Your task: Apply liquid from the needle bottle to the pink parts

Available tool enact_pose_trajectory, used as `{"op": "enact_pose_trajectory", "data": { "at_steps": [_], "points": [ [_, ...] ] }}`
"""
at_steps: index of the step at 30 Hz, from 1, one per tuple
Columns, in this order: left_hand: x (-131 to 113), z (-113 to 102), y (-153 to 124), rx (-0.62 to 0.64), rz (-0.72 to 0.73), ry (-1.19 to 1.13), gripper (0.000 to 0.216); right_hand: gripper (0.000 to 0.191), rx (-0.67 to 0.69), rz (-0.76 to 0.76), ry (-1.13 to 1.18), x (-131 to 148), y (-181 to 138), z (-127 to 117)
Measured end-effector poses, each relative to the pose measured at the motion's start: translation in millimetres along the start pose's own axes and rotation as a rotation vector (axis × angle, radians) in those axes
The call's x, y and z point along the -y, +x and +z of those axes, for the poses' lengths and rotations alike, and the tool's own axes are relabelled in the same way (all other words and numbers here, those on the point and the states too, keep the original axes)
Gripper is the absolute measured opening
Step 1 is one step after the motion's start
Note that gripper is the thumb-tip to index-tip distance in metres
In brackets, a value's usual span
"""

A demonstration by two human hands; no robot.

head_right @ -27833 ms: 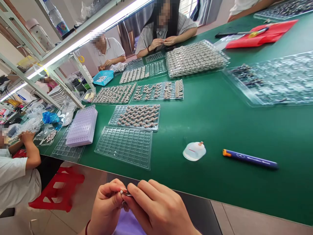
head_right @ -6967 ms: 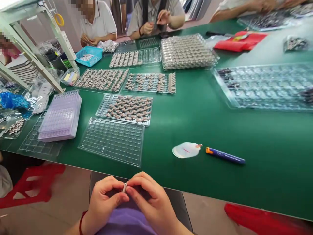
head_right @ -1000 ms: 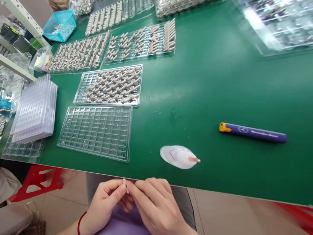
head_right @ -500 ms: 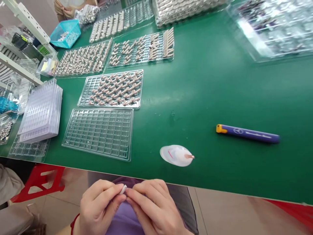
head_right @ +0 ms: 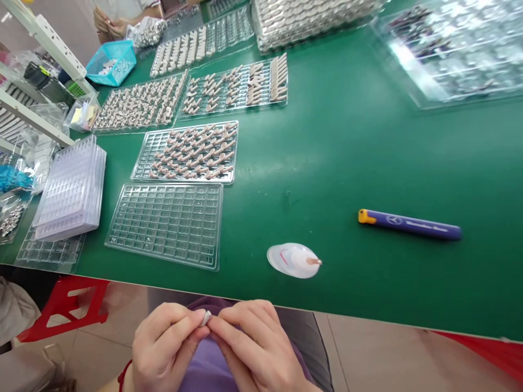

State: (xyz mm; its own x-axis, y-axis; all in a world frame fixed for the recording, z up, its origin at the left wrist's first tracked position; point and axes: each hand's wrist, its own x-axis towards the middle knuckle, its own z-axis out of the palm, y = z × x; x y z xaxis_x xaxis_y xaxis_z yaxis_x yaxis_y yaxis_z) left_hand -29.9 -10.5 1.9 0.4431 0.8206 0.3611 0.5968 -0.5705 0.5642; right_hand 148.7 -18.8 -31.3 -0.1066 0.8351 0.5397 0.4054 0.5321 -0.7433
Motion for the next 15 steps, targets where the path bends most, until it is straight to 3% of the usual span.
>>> {"op": "enact_pose_trajectory", "data": {
  "at_steps": [15],
  "points": [
    [-0.2, 2.0, 4.1, 0.011, -0.235, -0.254, 0.013, 0.024, 0.008, -0.01, -0.008, 0.2, -4.0, 1.6]
  ]
}}
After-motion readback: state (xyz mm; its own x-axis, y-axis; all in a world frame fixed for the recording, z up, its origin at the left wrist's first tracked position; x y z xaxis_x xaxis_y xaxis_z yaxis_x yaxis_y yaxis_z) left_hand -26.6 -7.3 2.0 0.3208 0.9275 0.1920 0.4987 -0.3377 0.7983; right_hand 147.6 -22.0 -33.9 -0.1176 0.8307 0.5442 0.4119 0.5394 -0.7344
